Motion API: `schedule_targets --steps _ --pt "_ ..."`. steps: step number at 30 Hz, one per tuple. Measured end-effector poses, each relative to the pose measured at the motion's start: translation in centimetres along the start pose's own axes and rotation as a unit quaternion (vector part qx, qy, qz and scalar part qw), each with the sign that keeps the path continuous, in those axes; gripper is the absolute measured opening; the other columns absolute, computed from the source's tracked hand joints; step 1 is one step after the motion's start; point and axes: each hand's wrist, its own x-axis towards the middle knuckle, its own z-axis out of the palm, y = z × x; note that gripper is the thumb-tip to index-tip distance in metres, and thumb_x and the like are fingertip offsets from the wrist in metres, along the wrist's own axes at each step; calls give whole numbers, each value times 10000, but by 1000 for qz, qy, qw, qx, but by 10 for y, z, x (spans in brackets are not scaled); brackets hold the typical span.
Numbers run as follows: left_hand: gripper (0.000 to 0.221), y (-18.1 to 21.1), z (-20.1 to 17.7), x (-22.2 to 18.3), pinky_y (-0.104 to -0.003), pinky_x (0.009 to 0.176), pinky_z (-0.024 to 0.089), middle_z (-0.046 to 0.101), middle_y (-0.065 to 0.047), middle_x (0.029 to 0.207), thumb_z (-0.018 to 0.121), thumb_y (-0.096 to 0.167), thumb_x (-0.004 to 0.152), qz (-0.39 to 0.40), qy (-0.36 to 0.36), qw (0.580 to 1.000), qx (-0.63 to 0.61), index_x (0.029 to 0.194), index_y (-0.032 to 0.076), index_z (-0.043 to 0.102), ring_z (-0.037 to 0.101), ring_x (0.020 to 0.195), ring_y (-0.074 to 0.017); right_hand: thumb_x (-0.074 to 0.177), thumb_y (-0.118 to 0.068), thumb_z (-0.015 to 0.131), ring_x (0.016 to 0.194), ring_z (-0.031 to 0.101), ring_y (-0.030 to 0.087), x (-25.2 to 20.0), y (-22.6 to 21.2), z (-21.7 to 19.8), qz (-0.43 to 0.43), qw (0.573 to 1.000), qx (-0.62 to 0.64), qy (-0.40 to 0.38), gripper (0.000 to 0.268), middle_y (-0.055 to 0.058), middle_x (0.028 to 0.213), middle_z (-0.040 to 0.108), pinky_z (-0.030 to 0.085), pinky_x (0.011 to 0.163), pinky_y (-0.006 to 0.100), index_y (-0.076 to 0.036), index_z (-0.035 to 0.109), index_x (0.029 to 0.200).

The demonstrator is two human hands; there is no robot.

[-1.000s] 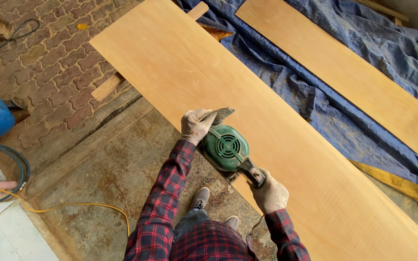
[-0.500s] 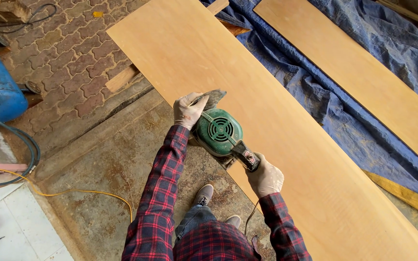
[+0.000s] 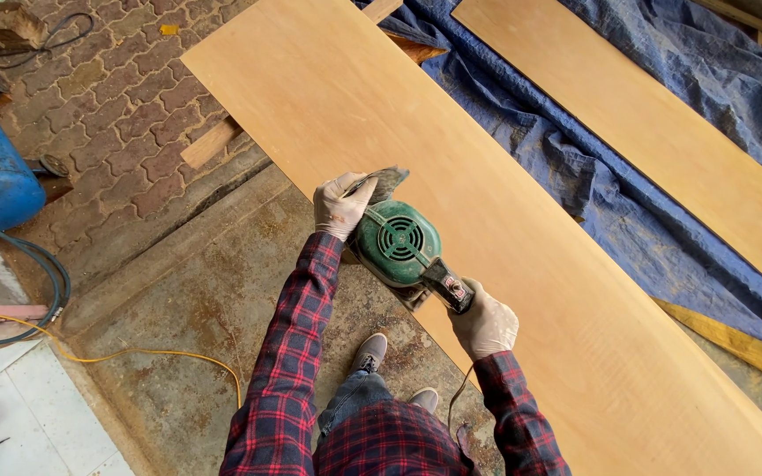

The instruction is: The person sands the surface of a long plywood panel using an electric orbital sander, guiding it along the board while steadying the sandpaper with the other hand. They work along the panel's length, then continue sanding another panel laid on sawhorses.

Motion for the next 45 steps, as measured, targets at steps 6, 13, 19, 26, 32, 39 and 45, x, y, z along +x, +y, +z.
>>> schedule_targets --steps 6,13,19,26,32,39,45 --pt "157 -19 13 -17 -329 675 602 793 -91 865 799 226 910 28 -8 999 27 948 75 784 768 755 -217 790 -350 795 714 748 292 -15 4 -10 17 1000 -1 9 445 93 821 772 584 654 411 -230 700 1207" --pt "159 17 18 -39 -362 712 580 790 -115 883 817 200 886 88 -5 996 27 934 57 765 738 772 -268 738 -327 802 735 728 327 -45 24 -11 27 997 34 68 440 116 818 758 558 668 443 -233 726 1161" --pt "177 49 34 -72 -354 678 580 771 -142 867 829 199 872 74 -9 997 -11 920 46 754 758 771 -293 753 -333 803 756 722 338 -84 50 -17 22 993 30 109 420 116 835 757 553 665 448 -228 728 1153" --pt "152 77 62 -137 -306 630 592 791 -81 832 800 255 902 28 -55 997 -54 917 106 778 778 716 -219 791 -367 794 749 734 323 -143 101 -25 56 993 23 102 392 116 810 753 568 662 436 -259 730 1162" --pt "150 121 95 -193 -348 588 563 766 -63 751 788 257 905 70 -55 996 -16 845 121 766 727 623 -220 765 -395 804 781 752 328 -190 168 -28 116 991 -12 68 471 117 850 768 588 697 441 -317 710 1221" --pt "174 177 121 -255 -371 614 517 710 -34 744 807 209 862 205 -106 973 26 1032 182 780 671 629 -206 737 -502 820 916 749 340 -248 266 -25 241 967 -85 13 543 110 934 784 593 777 445 -371 717 1253" --pt "224 200 152 -291 -437 761 463 686 -39 749 797 330 901 161 -154 974 -41 855 149 673 669 675 -251 717 -465 841 953 765 272 -288 329 -16 266 960 -38 79 564 59 910 788 590 868 406 -345 742 1259"
